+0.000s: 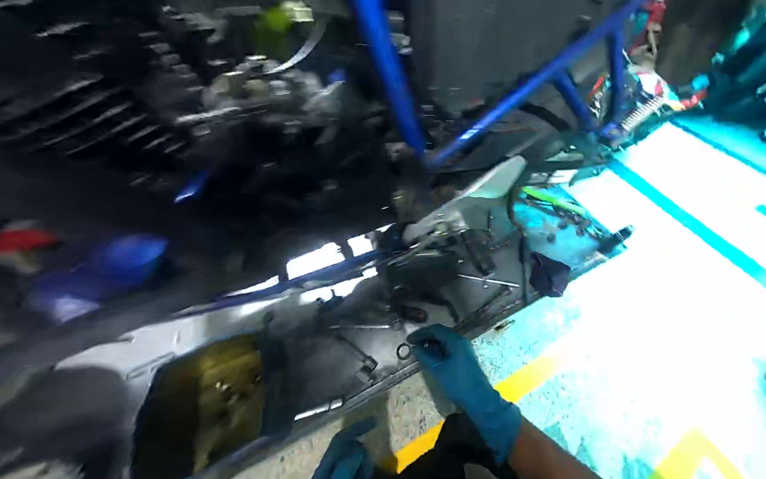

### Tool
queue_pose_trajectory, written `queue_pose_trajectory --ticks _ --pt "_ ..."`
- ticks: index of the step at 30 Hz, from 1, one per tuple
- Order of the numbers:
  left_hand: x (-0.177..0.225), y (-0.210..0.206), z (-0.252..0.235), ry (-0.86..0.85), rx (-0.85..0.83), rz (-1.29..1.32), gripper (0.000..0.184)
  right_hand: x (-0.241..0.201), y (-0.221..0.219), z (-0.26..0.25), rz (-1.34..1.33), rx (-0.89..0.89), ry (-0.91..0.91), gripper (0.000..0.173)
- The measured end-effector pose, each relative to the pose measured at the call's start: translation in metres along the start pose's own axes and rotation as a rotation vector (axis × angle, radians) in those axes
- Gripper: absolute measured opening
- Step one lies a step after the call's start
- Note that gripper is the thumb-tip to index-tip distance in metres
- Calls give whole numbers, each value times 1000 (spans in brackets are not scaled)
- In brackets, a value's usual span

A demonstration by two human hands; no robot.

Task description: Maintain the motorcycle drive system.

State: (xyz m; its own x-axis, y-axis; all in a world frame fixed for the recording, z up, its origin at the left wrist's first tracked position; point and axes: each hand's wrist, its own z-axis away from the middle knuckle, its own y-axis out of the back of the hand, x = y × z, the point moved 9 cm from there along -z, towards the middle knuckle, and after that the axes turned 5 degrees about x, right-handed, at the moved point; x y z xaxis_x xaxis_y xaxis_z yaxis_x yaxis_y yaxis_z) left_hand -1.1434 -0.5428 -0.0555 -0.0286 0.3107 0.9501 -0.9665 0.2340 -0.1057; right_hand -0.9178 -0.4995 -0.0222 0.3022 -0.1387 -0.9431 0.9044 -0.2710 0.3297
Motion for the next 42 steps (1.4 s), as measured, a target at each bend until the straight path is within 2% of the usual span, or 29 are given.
queue_pose_trajectory --ticks 4,6,8,12,14,18,21,23,26,34,36,38,40,42 --pt "10 -117 -26 136 -115 -145 37 58 142 19 -159 338 -78 26" --pt "32 -171 -34 121 -137 -305 35 81 193 13 -291 465 -60 23" --pt "69 -217 -44 -32 -146 -482 34 90 219 -9 -422 492 -29 18" --pt "149 -272 -72 -548 -38 -794 35 61 235 -73 -528 445 42 17" --pt "171 -276 -96 -631 67 -865 31 37 234 -106 -543 454 166 18" --pt "184 -269 -148 -508 257 -983 29 18 220 -166 -612 563 265 17" --pt "182 -273 -161 -667 321 -1155 28 5 207 -184 -750 612 316 17" --pt "181 -276 -159 -736 311 -1179 28 -4 203 -186 -736 650 328 16" --pt "180 -274 -158 -718 299 -1087 26 -10 200 -182 -673 739 352 15" --pt "185 -278 -156 -833 221 -1003 26 -18 196 -174 -561 947 393 15" --pt "185 -279 -157 -859 184 -946 25 -18 196 -177 -562 956 373 14" --pt "185 -280 -156 -868 152 -901 25 -13 195 -182 -652 907 276 13" --pt "184 -280 -156 -876 125 -895 25 -5 190 -191 -835 794 115 23" --pt "185 -280 -156 -897 114 -900 26 -4 189 -197 -926 732 33 28"
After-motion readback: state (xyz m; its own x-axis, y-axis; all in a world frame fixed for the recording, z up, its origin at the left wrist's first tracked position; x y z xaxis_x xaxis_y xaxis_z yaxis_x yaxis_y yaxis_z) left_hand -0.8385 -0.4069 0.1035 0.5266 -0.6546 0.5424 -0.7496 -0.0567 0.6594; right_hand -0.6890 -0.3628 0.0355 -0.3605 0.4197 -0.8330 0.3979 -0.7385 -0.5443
